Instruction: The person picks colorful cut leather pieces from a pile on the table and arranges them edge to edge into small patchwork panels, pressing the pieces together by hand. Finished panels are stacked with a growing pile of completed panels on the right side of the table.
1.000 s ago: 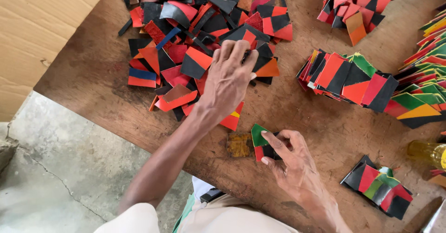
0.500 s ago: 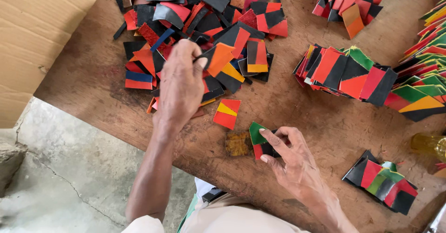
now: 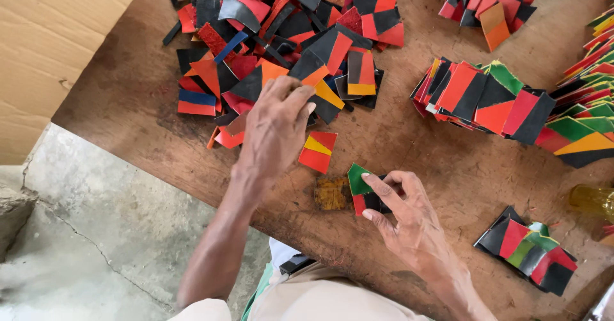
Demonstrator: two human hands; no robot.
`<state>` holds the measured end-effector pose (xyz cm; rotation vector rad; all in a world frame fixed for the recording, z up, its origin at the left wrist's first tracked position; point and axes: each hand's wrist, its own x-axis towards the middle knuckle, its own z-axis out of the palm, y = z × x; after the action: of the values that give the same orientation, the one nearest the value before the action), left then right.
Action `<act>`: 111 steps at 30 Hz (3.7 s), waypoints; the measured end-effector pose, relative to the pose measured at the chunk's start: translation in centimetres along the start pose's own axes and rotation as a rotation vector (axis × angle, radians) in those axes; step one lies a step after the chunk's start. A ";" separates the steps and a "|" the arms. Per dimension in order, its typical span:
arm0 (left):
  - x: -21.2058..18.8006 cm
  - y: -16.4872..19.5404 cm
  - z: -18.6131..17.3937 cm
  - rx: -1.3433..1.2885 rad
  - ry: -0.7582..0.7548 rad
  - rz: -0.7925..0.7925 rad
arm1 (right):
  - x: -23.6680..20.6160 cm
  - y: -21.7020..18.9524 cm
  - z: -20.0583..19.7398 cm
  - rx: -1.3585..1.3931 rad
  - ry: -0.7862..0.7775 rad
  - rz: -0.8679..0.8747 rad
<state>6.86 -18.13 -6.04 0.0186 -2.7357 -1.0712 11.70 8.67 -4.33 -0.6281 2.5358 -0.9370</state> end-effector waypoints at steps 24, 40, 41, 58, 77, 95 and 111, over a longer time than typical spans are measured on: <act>-4.2 3.6 -0.3 -0.385 -0.136 0.071 | -0.8 1.7 0.5 0.034 0.018 -0.047; -10.9 6.6 1.9 -0.129 -0.280 0.067 | -2.1 2.1 0.0 0.026 0.029 -0.057; -11.0 6.7 1.9 -0.145 -0.270 0.082 | -2.2 2.1 0.0 0.022 0.023 -0.049; -10.9 7.6 1.9 -0.008 -0.300 -0.004 | -2.3 2.1 -0.7 0.045 0.020 -0.039; -11.3 6.8 2.3 -0.050 -0.318 0.097 | -1.9 2.5 -0.9 0.040 0.007 -0.035; -12.9 5.4 3.6 -0.025 -0.169 0.135 | -1.7 2.5 -0.6 0.020 0.000 -0.029; -14.2 5.0 3.9 -0.026 -0.145 0.086 | -1.6 2.4 0.1 0.004 0.003 -0.046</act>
<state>20.32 -10.64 -8.03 -0.1867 -2.8200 -1.1247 12.43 11.11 -5.68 -0.6872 2.5315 -0.9589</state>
